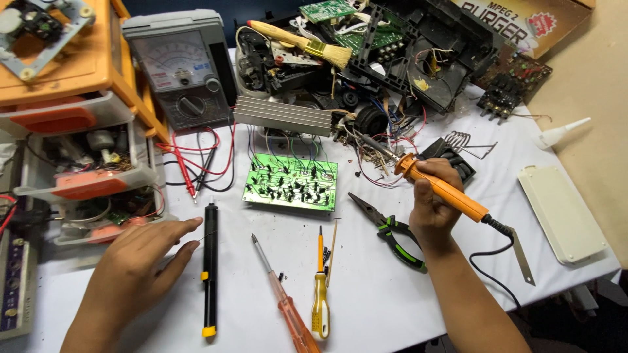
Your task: Soldering electronic components onto a printed circuit board using a soldering iron and solder wire.
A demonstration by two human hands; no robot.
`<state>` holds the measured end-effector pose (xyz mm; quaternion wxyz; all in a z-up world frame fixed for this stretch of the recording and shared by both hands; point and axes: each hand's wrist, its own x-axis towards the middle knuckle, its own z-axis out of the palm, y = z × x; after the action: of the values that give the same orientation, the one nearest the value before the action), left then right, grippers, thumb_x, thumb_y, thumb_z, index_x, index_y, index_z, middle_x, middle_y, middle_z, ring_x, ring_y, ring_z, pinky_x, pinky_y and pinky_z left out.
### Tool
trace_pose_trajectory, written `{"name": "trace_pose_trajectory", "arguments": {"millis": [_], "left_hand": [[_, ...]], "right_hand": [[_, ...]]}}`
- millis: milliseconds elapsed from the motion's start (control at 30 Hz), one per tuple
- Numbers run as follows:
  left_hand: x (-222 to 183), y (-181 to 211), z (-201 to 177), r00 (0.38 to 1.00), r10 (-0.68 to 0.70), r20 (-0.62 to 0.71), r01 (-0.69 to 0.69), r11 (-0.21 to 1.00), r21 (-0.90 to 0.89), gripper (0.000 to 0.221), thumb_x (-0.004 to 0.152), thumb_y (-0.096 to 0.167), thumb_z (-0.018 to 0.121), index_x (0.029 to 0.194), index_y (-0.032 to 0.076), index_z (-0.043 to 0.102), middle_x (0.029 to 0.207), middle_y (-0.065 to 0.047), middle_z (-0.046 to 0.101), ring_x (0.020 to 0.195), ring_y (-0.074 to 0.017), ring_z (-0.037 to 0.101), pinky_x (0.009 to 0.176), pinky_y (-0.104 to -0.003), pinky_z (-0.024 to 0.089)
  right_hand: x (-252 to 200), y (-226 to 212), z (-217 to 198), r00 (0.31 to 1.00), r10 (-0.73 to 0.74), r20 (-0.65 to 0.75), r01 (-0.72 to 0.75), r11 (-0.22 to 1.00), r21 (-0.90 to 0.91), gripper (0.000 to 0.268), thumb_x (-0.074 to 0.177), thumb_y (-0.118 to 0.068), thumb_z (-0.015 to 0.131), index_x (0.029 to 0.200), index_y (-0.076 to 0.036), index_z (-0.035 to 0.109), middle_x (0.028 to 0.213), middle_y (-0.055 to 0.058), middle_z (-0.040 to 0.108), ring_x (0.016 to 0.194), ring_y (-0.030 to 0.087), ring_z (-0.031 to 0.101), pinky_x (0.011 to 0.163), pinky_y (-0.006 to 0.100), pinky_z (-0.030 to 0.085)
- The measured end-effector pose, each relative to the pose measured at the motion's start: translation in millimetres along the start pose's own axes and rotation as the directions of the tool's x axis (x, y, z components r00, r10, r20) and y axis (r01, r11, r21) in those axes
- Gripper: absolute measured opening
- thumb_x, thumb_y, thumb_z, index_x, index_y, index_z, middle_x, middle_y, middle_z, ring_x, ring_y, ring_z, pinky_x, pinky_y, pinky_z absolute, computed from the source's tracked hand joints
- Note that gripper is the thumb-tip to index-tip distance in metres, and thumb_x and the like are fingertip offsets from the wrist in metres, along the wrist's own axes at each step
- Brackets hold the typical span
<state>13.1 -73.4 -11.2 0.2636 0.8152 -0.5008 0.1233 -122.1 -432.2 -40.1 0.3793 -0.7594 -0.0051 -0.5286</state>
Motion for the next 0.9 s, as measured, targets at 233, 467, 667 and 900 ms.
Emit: {"name": "trace_pose_trajectory", "arguments": {"millis": [233,467,667,900], "left_hand": [[-0.6,-0.6,1.2,0.999,-0.028,0.016,0.028,1.0,-0.003,0.029,0.077,0.015,0.06,0.105,0.008,0.058,0.091,-0.005,0.065,0.079,-0.0224,0.061,0.072,-0.035,0.046],[0.1,-1.5,0.8,1.0,-0.011,0.014,0.011,1.0,0.012,0.029,0.079,0.015,0.059,0.107,0.008,0.057,0.088,-0.004,0.064,0.076,-0.0225,0.06,0.07,-0.035,0.045],[-1.5,-1.8,1.0,1.0,0.002,-0.001,-0.002,1.0,0.009,0.026,0.078,0.013,0.06,0.104,0.007,0.058,0.091,-0.006,0.064,0.079,-0.0235,0.061,0.072,-0.035,0.046],[0.0,2.8,-0.9,1.0,-0.005,-0.001,0.005,1.0,-0.002,0.025,0.079,0.013,0.059,0.103,0.007,0.058,0.091,-0.006,0.065,0.079,-0.0232,0.062,0.071,-0.035,0.047]], "right_hand": [[1.4,0.5,-0.8,1.0,-0.019,0.017,0.019,1.0,-0.018,0.024,0.094,-0.025,0.046,0.099,-0.002,0.048,0.092,0.01,0.052,0.088,0.023,0.05,0.081,0.032,0.043],[4.0,-3.0,-0.1,1.0,-0.008,0.016,0.008,1.0,-0.018,0.025,0.094,-0.025,0.045,0.099,-0.002,0.048,0.09,0.01,0.051,0.086,0.022,0.049,0.08,0.032,0.042],[2.5,-4.3,2.4,0.999,-0.031,0.02,0.031,0.999,-0.017,0.024,0.094,-0.025,0.046,0.099,-0.002,0.048,0.09,0.009,0.052,0.085,0.022,0.048,0.079,0.031,0.041],[2.4,-6.3,0.6,0.999,-0.051,0.019,0.051,0.999,-0.006,0.024,0.094,-0.025,0.046,0.1,-0.002,0.048,0.09,0.01,0.051,0.084,0.022,0.048,0.078,0.031,0.041]]}}
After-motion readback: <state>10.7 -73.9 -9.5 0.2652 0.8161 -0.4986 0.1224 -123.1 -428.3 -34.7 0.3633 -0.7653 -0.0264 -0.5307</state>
